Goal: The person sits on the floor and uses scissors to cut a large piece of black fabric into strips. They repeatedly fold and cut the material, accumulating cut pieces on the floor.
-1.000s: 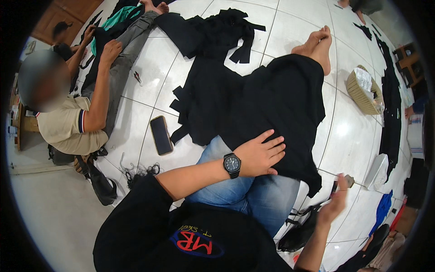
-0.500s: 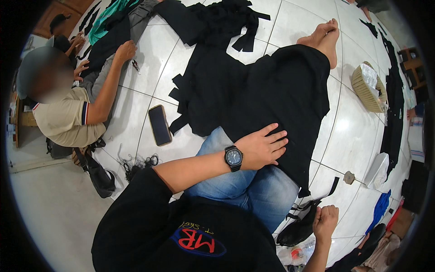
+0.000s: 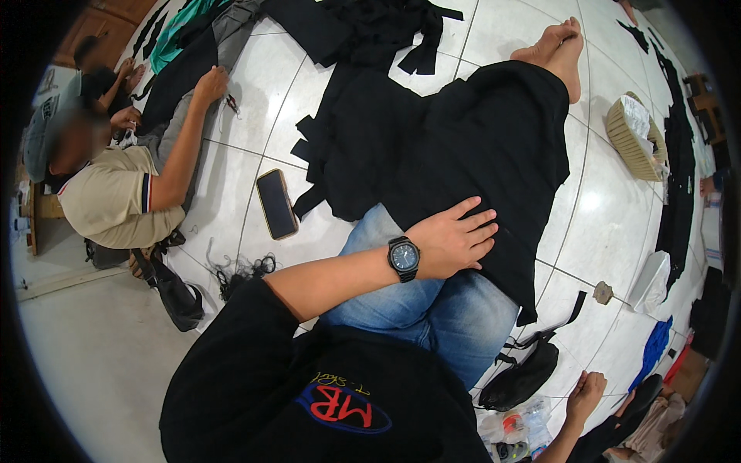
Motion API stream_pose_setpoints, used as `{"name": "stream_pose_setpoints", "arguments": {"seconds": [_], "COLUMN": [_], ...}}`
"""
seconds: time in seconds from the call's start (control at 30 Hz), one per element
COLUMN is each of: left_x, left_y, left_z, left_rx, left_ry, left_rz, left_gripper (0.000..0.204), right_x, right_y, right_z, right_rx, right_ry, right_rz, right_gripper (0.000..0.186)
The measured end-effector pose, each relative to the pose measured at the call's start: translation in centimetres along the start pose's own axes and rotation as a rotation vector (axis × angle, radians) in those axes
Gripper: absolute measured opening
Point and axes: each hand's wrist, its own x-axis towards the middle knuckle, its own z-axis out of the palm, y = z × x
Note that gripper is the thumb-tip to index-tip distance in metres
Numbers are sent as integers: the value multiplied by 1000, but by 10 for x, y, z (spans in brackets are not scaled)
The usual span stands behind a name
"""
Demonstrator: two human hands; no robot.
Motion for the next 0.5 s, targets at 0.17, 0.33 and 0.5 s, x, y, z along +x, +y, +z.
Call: {"name": "stream_pose_setpoints", "arguments": {"seconds": [0.17, 0.33, 0.5], "left_x": [0, 0, 0], "left_y": [0, 0, 0], "left_z": [1, 1, 1], "left_rx": [-3, 5, 3], "left_ry": [-10, -24, -19], "left_rz": [-3, -5, -5], "left_gripper": [44, 44, 44], "right_x": [-22, -40, -57], "right_y": [27, 49, 74], "right_z": [4, 8, 13], "right_rx": [-49, -84, -137], "right_ry": [-16, -10, 4], "right_rz": [78, 143, 195], "right_gripper": [30, 31, 31]}}
